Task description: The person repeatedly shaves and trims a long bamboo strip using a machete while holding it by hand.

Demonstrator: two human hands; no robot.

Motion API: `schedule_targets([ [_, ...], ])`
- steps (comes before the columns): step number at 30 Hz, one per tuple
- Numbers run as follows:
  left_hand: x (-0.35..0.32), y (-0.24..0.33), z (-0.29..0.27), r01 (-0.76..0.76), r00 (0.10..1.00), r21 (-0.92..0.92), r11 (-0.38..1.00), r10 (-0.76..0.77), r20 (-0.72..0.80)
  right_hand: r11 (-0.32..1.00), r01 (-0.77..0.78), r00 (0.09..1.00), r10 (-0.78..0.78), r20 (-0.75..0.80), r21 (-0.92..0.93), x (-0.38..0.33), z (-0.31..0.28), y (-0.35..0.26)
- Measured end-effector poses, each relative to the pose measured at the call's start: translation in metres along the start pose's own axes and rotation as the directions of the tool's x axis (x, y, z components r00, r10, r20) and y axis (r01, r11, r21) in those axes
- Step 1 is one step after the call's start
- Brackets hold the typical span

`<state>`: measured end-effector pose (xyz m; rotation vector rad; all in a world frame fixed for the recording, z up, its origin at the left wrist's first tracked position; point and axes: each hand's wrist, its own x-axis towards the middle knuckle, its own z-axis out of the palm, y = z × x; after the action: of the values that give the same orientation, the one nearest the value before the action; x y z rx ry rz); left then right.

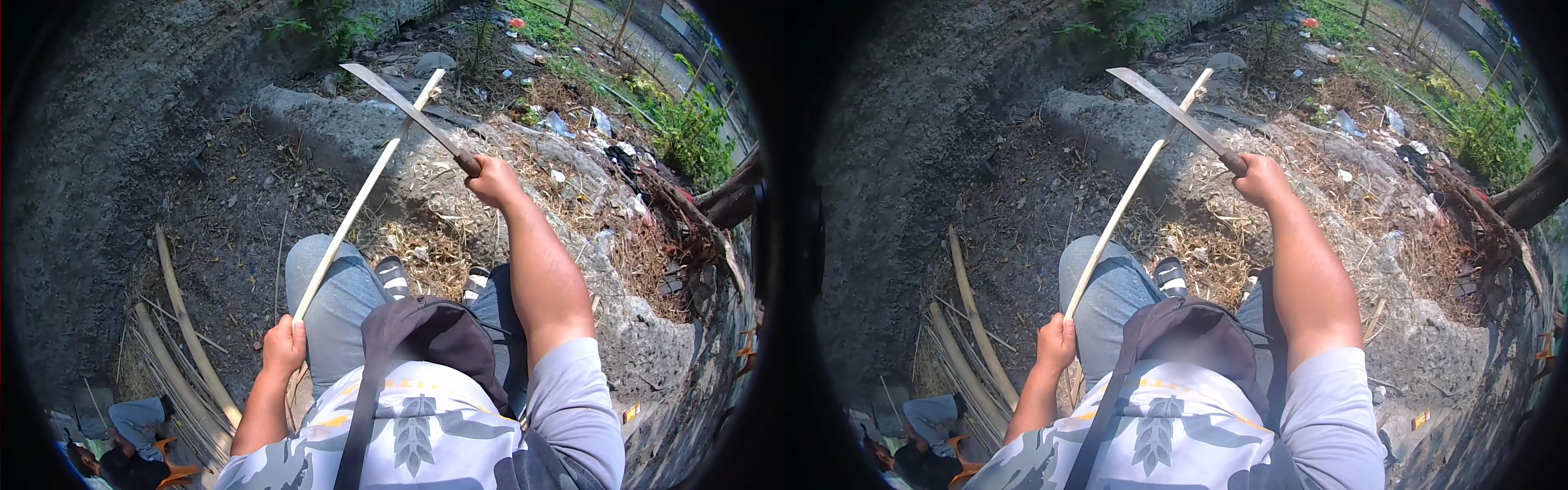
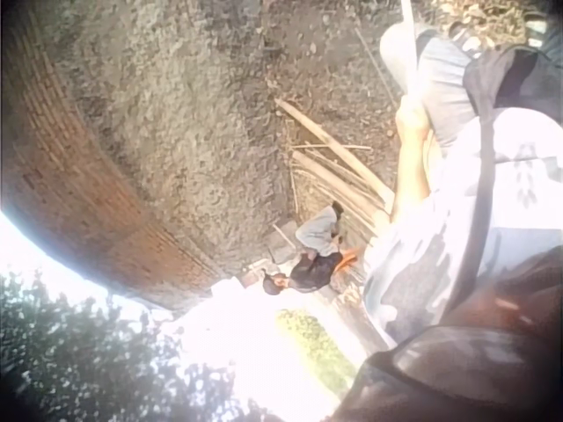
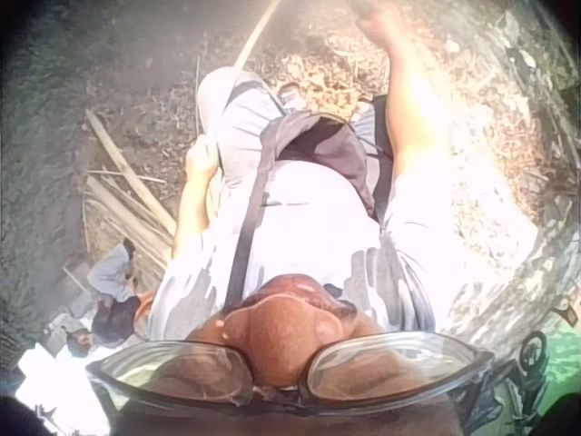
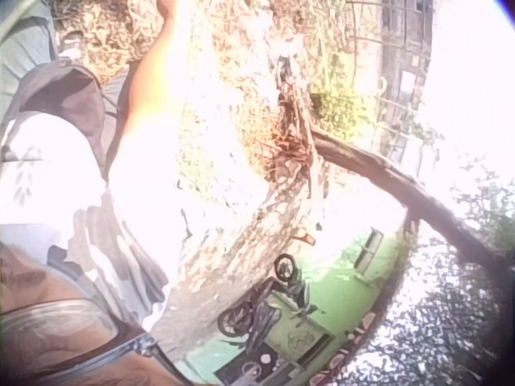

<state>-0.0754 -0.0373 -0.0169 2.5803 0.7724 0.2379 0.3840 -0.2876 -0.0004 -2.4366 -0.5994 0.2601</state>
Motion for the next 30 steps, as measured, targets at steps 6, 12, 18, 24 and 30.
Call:
schedule_targets([
  [6,0.0,0.0,0.003,-0.03,0.999,-0.019,0.999,0.029,-0.036,0.814,0.513,0.855,-0.513,0.079,-0.272,-0.015,0.018,-0.035],
  [12,0.001,-0.007,0.002,-0.012,1.0,0.002,1.0,0.012,-0.016,0.557,0.726,0.662,-0.724,0.193,-0.402,-0.031,0.011,-0.065],
  [18,0.011,0.005,0.004,-0.024,0.999,0.083,0.996,0.027,-0.033,0.993,-0.102,0.992,0.097,-0.077,-0.061,0.014,-0.019,0.044],
  [24,0.007,0.011,-0.006,0.009,1.0,0.075,0.997,-0.01,0.011,0.995,-0.09,0.996,0.089,-0.02,-0.049,0.001,-0.021,0.012],
  [30,0.012,0.003,0.0,-0.022,1.0,0.019,1.0,0.022,-0.015,0.683,-0.229,0.923,-0.074,0.379,0.693,0.0,-0.021,0.01],
])
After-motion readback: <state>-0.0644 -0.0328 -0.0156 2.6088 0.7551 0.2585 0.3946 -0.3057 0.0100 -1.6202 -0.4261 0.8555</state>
